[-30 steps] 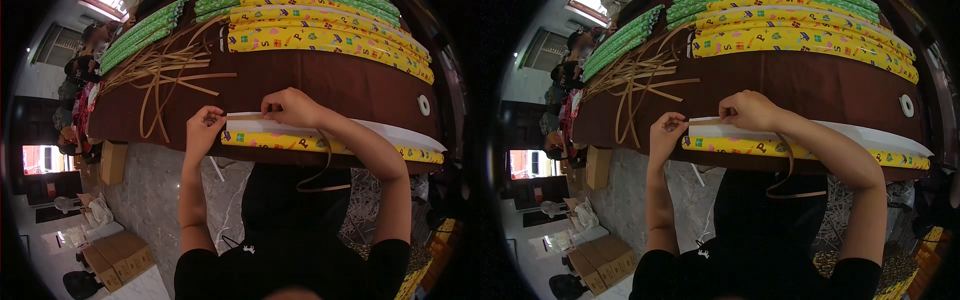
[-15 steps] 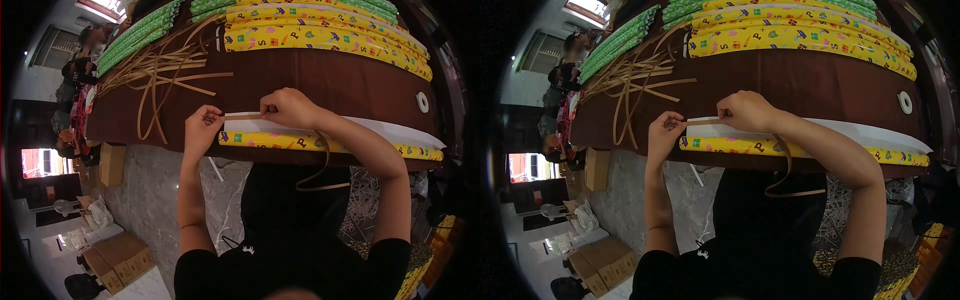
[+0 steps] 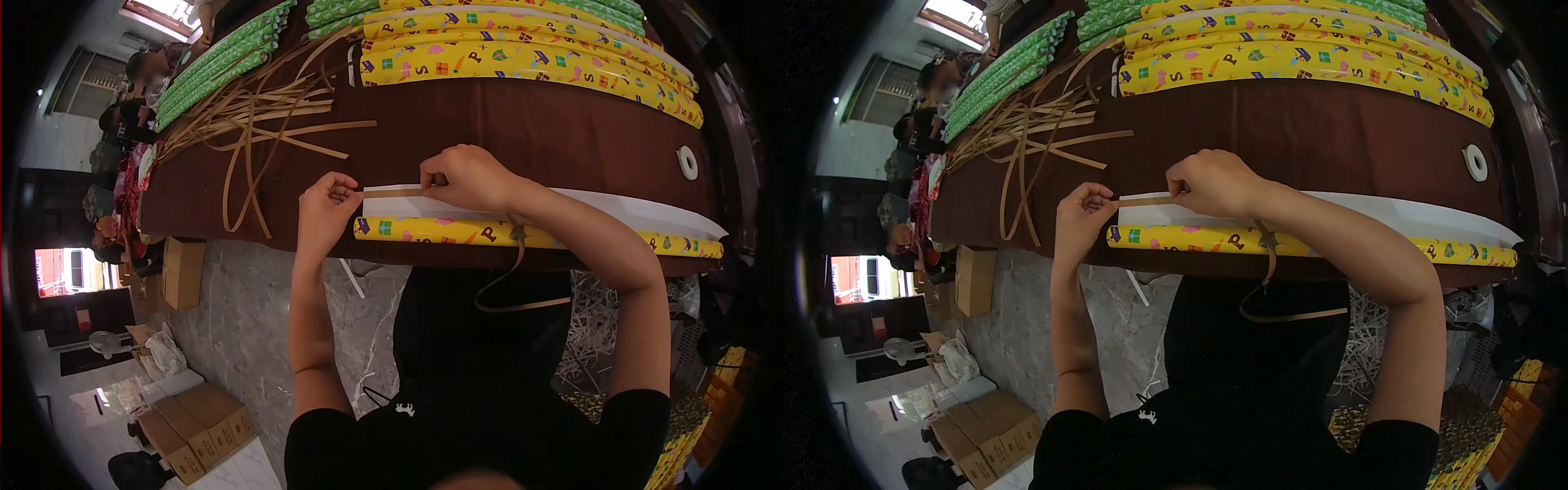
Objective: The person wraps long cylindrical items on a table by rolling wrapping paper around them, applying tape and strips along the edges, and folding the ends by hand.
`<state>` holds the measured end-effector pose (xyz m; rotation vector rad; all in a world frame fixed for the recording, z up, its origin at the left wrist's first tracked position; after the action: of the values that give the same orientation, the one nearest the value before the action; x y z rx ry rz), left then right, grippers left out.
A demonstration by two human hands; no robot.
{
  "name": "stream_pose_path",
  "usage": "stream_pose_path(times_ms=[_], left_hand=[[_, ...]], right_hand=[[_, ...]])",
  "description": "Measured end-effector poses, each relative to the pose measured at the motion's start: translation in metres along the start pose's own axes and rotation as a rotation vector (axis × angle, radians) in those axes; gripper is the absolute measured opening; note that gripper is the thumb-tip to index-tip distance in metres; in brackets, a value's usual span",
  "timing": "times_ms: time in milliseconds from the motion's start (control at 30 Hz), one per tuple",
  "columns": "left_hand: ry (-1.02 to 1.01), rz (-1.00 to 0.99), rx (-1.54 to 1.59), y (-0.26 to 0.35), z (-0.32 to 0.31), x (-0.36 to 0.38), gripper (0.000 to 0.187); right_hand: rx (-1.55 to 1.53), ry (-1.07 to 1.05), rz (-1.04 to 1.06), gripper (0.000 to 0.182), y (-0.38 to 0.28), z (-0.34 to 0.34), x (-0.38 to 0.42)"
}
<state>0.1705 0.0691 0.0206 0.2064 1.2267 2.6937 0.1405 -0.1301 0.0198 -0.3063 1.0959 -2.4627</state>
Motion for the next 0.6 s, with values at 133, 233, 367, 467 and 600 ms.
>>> stream_pose_path(times_ms=[133, 233, 367, 467, 600], left_hand=[[-0.002, 0.012, -0.005, -0.0016, 0.0000, -0.0010, 0.012], [-0.006, -0.003, -0.012, -0.0026, 0.0000, -0.0021, 0.012], [-0.009, 0.010, -0.025, 0.0018, 0.0006, -0.0019, 0.013], [-0.011, 0.022, -0.039, -0.0002, 0.0005, -0.0028, 0.013], [-0.012, -0.020, -0.068, 0.0058, -0.0015, -0.0022, 0.015]], right_hand=[[0.010, 0.001, -0.003, 0.011, 0.0014, -0.0010, -0.0001], [0.014, 0.003, 0.009, 0.011, 0.0009, -0.0012, -0.0001], [0.017, 0.004, 0.005, 0.010, 0.0004, -0.0012, -0.0001], [0.014, 0.017, 0.024, 0.010, -0.0010, 0.0000, 0.0003], [0.027, 0.015, 0.027, 0.010, -0.0018, -0.0007, -0.0002]])
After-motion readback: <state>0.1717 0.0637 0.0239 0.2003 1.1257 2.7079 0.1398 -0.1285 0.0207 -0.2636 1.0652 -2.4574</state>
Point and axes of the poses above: each hand's wrist, its own x-axis away from the middle knuckle, its own z-axis out of the back of the hand, y = z × x, the point moved 9 cm from there along -x, towards the middle knuckle, and after that the axes turned 3 degrees about -x, right-handed, at the moved point
